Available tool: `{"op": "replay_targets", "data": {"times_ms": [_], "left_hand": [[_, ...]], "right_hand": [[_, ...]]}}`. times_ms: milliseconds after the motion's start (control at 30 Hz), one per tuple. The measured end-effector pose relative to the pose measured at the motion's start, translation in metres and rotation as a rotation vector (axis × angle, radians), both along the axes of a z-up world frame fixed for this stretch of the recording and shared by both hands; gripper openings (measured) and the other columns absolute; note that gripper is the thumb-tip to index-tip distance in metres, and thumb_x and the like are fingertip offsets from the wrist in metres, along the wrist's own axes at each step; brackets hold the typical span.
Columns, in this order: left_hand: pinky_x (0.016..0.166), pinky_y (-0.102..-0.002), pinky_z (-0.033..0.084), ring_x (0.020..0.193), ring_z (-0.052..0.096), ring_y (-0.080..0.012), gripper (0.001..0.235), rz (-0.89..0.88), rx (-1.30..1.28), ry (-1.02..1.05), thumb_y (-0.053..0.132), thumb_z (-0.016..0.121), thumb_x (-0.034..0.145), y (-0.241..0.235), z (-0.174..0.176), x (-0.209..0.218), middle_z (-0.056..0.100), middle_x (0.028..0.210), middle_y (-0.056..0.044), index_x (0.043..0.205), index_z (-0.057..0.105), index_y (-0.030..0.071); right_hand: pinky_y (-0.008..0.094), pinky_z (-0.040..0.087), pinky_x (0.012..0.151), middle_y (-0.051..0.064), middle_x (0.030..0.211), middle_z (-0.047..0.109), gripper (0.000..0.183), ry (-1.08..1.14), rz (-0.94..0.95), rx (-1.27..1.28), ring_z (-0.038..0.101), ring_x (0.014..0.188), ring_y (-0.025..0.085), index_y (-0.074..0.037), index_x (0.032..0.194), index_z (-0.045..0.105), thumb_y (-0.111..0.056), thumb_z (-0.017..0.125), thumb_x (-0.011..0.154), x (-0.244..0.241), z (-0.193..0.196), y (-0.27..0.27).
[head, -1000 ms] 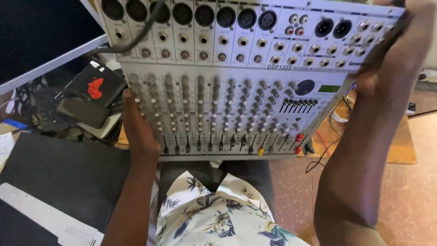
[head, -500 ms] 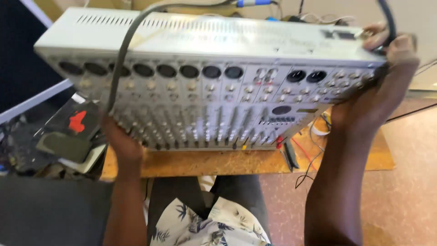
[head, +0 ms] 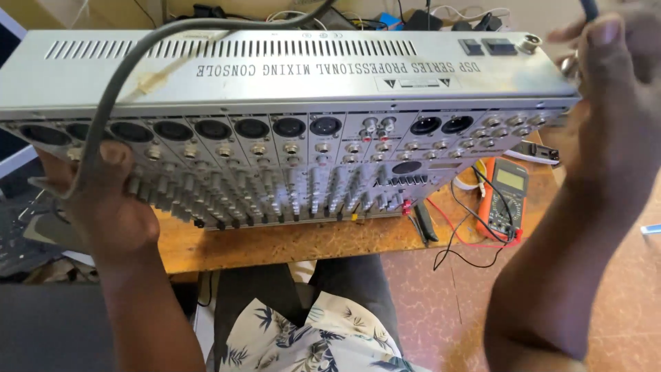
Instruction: Assembling and testing an audio mixing console by connecting cables and inspecting internal components.
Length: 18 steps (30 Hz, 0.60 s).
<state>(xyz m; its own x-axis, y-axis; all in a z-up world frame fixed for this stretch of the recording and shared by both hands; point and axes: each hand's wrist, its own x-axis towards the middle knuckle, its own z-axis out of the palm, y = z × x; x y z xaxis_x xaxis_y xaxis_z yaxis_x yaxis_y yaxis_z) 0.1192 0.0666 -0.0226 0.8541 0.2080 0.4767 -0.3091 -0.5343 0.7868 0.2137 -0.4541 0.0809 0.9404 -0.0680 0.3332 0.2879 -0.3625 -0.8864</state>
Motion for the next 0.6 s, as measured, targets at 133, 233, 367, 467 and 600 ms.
{"op": "replay_targets", "data": {"times_ms": [133, 233, 367, 467, 600], "left_hand": [[0.151, -0.053, 0.003, 0.107, 0.058, -0.0184, 0.074, 0.122, -0.369, 0.090, 0.032, 0.075, 0.125, 0.003, -0.027, 0.001, 0.050, 0.096, 0.004, 0.181, 0.029, 0.018], [0.123, -0.075, -0.020, 0.170, 0.021, -0.0446, 0.022, 0.148, 0.352, -0.122, 0.016, 0.062, 0.130, 0.027, -0.044, -0.006, 0.068, 0.160, -0.028, 0.140, 0.072, 0.034], [0.133, -0.078, -0.017, 0.176, 0.013, -0.0523, 0.010, 0.178, 0.380, -0.117, 0.018, 0.078, 0.114, 0.084, -0.113, -0.017, 0.025, 0.184, -0.030, 0.118, 0.087, 0.015], [0.144, -0.059, 0.025, 0.108, 0.074, -0.0453, 0.064, 0.213, 0.552, 0.033, -0.011, 0.053, 0.091, 0.079, -0.110, -0.021, 0.075, 0.109, -0.019, 0.146, 0.078, 0.010], [0.068, -0.026, 0.039, 0.069, 0.041, -0.0031, 0.018, -0.247, -0.667, 0.009, 0.036, 0.060, 0.118, 0.062, -0.088, -0.004, 0.056, 0.091, 0.015, 0.101, 0.058, 0.041]], "right_hand": [[0.025, 0.038, 0.084, -0.002, 0.103, 0.048, 0.032, 0.149, 0.000, -0.201, 0.046, 0.090, 0.009, -0.006, 0.142, 0.074, -0.035, 0.061, 0.140, 0.018, 0.021, -0.014], [0.026, 0.043, 0.086, 0.003, 0.103, 0.057, 0.024, 0.136, 0.009, -0.206, 0.055, 0.088, 0.012, -0.005, 0.132, 0.072, -0.026, 0.063, 0.139, 0.031, 0.023, -0.011], [0.028, 0.049, 0.089, 0.010, 0.104, 0.070, 0.024, 0.127, 0.024, -0.202, 0.069, 0.085, 0.016, -0.003, 0.116, 0.068, -0.012, 0.064, 0.138, 0.038, 0.027, -0.009], [0.022, 0.053, 0.077, 0.010, 0.128, 0.070, 0.021, 0.182, 0.053, -0.203, 0.064, 0.093, 0.011, -0.004, 0.143, 0.066, -0.018, 0.050, 0.142, 0.038, 0.029, -0.015], [0.022, 0.051, 0.078, 0.003, 0.110, 0.067, 0.024, 0.247, -0.030, -0.240, 0.064, 0.088, 0.008, -0.011, 0.125, 0.070, -0.031, 0.059, 0.134, 0.039, 0.018, -0.019]]}}
